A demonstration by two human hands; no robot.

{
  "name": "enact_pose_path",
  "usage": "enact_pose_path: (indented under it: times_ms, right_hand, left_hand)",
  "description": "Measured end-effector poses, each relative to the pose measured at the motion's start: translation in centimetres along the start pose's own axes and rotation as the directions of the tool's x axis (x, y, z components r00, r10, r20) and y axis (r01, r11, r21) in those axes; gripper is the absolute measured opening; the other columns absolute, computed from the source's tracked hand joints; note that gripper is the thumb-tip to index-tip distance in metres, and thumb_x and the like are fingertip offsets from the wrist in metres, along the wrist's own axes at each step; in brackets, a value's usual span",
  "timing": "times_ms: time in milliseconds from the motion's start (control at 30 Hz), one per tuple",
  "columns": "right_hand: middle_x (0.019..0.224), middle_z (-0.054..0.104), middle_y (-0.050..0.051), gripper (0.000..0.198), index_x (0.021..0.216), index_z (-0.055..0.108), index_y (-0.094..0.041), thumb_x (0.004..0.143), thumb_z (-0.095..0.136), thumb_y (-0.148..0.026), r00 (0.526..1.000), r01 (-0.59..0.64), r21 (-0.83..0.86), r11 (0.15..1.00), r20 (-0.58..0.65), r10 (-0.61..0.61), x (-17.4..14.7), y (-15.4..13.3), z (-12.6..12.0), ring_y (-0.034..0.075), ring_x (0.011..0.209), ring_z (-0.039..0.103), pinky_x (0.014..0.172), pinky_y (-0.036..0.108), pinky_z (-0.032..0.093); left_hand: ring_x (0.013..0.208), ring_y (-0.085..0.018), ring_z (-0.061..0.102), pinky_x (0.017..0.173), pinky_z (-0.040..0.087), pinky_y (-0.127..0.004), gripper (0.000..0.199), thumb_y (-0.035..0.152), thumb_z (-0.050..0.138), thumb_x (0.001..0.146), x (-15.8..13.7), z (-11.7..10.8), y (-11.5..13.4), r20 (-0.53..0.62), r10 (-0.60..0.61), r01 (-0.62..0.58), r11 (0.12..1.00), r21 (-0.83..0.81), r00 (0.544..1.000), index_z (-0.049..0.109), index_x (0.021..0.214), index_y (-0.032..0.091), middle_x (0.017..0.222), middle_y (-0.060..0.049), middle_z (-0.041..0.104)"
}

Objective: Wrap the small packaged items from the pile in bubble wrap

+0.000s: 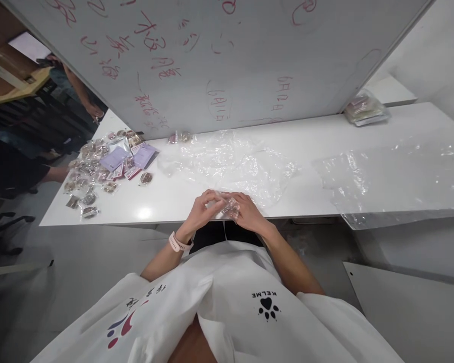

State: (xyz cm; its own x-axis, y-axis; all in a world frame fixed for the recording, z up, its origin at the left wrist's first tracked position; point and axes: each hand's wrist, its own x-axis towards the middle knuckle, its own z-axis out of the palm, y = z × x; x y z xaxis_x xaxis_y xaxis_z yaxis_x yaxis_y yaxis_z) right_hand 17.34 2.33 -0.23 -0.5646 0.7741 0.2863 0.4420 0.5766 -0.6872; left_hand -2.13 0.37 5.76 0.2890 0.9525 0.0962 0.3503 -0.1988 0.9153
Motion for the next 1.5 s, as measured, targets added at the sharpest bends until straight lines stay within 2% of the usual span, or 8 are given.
enact_pose_path:
  times_ms: [233, 467, 700, 833, 967, 1100, 1300, 1500]
  right_hand:
    - [0.131, 0.065, 0.006, 0.038, 0.129, 0.065, -0.029, 0.096, 0.052, -0.041, 0.996, -0.078, 0.103, 0.992, -0.036, 0.082, -0.4, 0.4, -0.3, 0.027, 0.118, 0.062, 0.097, 0.046, 0.053]
    - [0.122, 0.07, 0.002, 0.031, 0.119, 0.07, -0.033, 0.096, 0.05, -0.036, 0.95, -0.206, 0.133, 0.969, -0.212, 0.231, -1.8, -0.5, -0.6, 0.025, 0.114, 0.065, 0.097, 0.046, 0.055]
    - [0.107, 0.072, 0.007, 0.027, 0.116, 0.071, -0.037, 0.095, 0.053, -0.035, 0.705, -0.36, -0.08, 0.93, -0.677, 0.214, -4.8, -3.3, -2.7, 0.03, 0.105, 0.066, 0.094, 0.054, 0.054]
    - [0.097, 0.073, 0.006, 0.03, 0.119, 0.069, -0.037, 0.095, 0.053, -0.031, 0.864, -0.197, -0.134, 0.971, -0.492, 0.107, -4.5, -5.2, -0.4, 0.028, 0.093, 0.069, 0.083, 0.049, 0.058]
    - [0.137, 0.061, 0.006, 0.048, 0.145, 0.05, -0.035, 0.098, 0.047, -0.026, 0.951, -0.077, -0.164, 0.983, -0.307, 0.023, -3.1, -5.3, 2.0, 0.029, 0.124, 0.058, 0.101, 0.051, 0.051]
    - [0.143, 0.055, 0.005, 0.056, 0.153, 0.036, -0.036, 0.099, 0.046, -0.028, 0.957, -0.129, -0.214, 0.968, -0.284, 0.065, -2.8, -3.9, 2.3, 0.03, 0.13, 0.053, 0.105, 0.053, 0.045]
    - [0.098, 0.072, 0.007, 0.032, 0.114, 0.069, -0.03, 0.101, 0.04, -0.037, 0.893, -0.283, -0.098, 0.954, -0.389, 0.225, -3.2, -1.9, 1.2, 0.027, 0.092, 0.067, 0.083, 0.045, 0.052]
    - [0.082, 0.073, 0.005, 0.034, 0.09, 0.07, -0.027, 0.098, 0.044, -0.047, 0.798, -0.506, -0.062, 0.86, -0.412, 0.44, -1.5, 0.1, 0.2, 0.025, 0.074, 0.066, 0.067, 0.037, 0.048]
  left_hand:
    - [0.126, -0.024, 0.054, 0.109, 0.04, -0.045, 0.051, 0.037, 0.072, 0.086, 2.2, -1.4, -2.3, 0.326, 0.159, -0.214, 0.967, 0.14, 0.932, 0.054, 0.132, 0.028, 0.138, -0.008, 0.059]
    - [0.124, -0.026, 0.056, 0.103, 0.047, -0.047, 0.056, 0.023, 0.072, 0.083, 3.4, -1.6, -3.2, 0.413, 0.168, -0.258, 0.951, 0.172, 0.895, 0.051, 0.135, 0.028, 0.135, -0.01, 0.059]
    - [0.115, -0.024, 0.056, 0.089, 0.053, -0.036, 0.038, 0.026, 0.07, 0.084, 3.9, -0.4, -4.7, 0.258, 0.051, -0.111, 0.968, 0.224, 0.965, 0.059, 0.121, 0.022, 0.121, -0.01, 0.061]
    - [0.115, -0.023, 0.054, 0.09, 0.052, -0.037, 0.03, 0.027, 0.069, 0.085, 3.8, 0.2, -4.6, 0.191, 0.089, -0.132, 0.966, 0.224, 0.978, 0.062, 0.114, 0.021, 0.12, -0.01, 0.061]
    - [0.113, -0.023, 0.054, 0.092, 0.05, -0.038, 0.019, 0.024, 0.063, 0.089, 3.2, 0.9, -4.1, 0.149, 0.136, -0.178, 0.931, 0.319, 0.979, 0.063, 0.108, 0.02, 0.118, -0.011, 0.059]
    - [0.097, -0.022, 0.057, 0.088, 0.048, -0.039, 0.02, 0.031, 0.067, 0.087, 2.6, 0.5, -3.3, 0.235, 0.119, -0.208, 0.892, 0.402, 0.965, 0.061, 0.103, 0.02, 0.101, -0.007, 0.064]
    - [0.081, -0.018, 0.059, 0.071, 0.046, -0.031, 0.036, 0.046, 0.073, 0.08, 4.1, -1.9, -2.4, 0.357, -0.057, -0.01, 0.983, 0.183, 0.932, 0.059, 0.101, 0.021, 0.094, -0.004, 0.065]
    - [0.072, -0.017, 0.052, 0.064, 0.038, -0.03, 0.034, 0.048, 0.057, 0.092, 5.8, -0.2, -2.9, 0.089, -0.151, 0.106, 0.917, 0.384, 0.984, 0.054, 0.076, 0.019, 0.077, -0.003, 0.056]
